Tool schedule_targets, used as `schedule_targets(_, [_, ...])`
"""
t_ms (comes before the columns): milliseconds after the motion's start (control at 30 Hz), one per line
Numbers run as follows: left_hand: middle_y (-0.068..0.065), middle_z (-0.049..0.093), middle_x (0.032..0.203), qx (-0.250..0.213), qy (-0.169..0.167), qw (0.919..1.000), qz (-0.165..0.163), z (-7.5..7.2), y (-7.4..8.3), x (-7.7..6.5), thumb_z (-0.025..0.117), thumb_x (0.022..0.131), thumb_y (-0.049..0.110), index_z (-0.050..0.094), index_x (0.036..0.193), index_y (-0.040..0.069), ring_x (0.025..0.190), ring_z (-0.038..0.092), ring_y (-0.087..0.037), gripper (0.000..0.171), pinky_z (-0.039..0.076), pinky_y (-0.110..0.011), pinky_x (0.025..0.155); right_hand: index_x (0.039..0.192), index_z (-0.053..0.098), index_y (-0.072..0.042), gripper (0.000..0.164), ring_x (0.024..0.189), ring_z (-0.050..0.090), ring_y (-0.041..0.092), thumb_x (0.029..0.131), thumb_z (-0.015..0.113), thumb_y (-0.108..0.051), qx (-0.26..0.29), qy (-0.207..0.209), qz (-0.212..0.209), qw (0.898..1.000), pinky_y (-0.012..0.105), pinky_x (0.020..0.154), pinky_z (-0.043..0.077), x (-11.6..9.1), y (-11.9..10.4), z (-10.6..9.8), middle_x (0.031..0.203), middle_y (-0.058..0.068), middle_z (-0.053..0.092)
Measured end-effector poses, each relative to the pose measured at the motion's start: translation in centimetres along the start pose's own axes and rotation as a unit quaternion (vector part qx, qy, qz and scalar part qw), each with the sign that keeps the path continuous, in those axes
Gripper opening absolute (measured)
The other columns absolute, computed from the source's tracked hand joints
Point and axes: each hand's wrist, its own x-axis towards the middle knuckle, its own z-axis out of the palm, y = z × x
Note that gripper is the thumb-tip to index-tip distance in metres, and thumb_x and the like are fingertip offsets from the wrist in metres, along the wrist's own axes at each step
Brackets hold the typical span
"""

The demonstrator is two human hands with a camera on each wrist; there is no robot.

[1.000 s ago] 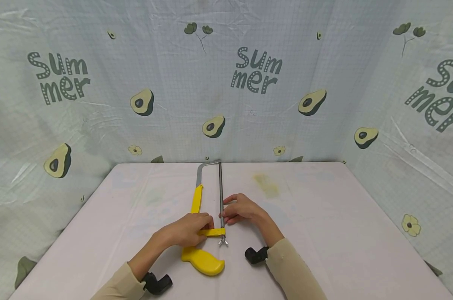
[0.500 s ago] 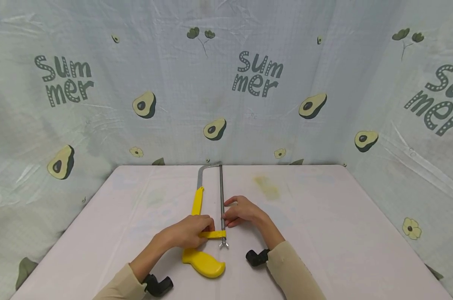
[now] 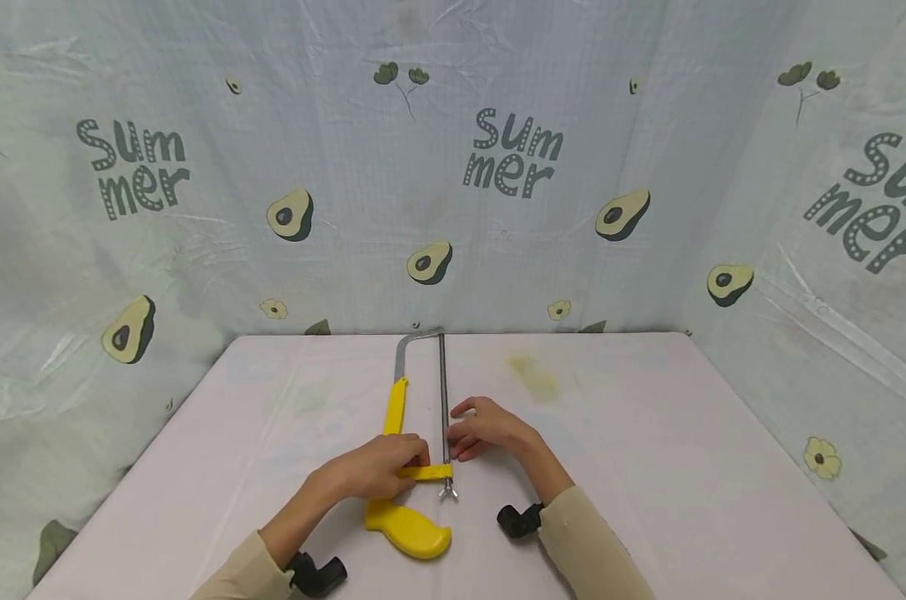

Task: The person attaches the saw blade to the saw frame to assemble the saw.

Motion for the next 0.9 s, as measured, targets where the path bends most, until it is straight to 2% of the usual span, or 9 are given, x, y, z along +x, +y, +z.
schedule_targets(300, [0.008,0.058,0.096,0.0,-0.002,0.9999,-0.01,0.0,0.1,0.0,0.072,0.093,0.009,0.064,0.108,0.018,0.084,0.052,-0.008,0.019,0.051,-0.023,0.083,0.139,0.045,0.001,0.059,0.069,0.074,0.02,0.092,0.073,-0.021,-0.027,-0.018,0.009,0.999,0.031,0.067,0.062,-2.2,-0.3,-0.2,0.095,0.012,0.077])
schedule_targets(500, [0.009,0.057,0.094,0.002,-0.009,0.9999,-0.006,0.0,0.2,0.0,0.072,0.093,0.009,0.062,0.106,0.018,0.082,0.052,-0.008,0.019,0.05,-0.021,0.082,0.137,0.045,0.0,0.057,0.071,0.075,0.022,0.093,0.073,-0.024,-0.046,-0.053,0.009,0.998,0.033,0.067,0.062,-4.1,0.1,-0.3,0.095,0.011,0.077])
schedule_targets(700, [0.007,0.056,0.091,-0.009,-0.016,0.9998,-0.009,-0.2,0.3,0.0,0.07,0.092,0.005,0.06,0.106,0.018,0.081,0.051,-0.009,0.021,0.046,-0.021,0.075,0.135,0.046,0.001,0.057,0.073,0.076,0.022,0.092,0.073,-0.024,-0.013,-0.103,0.013,0.994,0.035,0.071,0.063,-5.2,0.5,-0.4,0.098,0.015,0.077])
schedule_targets(900, [0.005,0.058,0.089,-0.021,-0.035,0.9987,-0.03,-0.4,0.5,0.3,0.071,0.09,0.002,0.06,0.107,0.017,0.08,0.053,-0.01,0.025,0.047,-0.021,0.073,0.13,0.05,0.003,0.052,0.073,0.075,0.02,0.092,0.074,-0.024,0.01,-0.142,0.011,0.99,0.034,0.071,0.063,-5.6,0.7,-0.2,0.097,0.018,0.078])
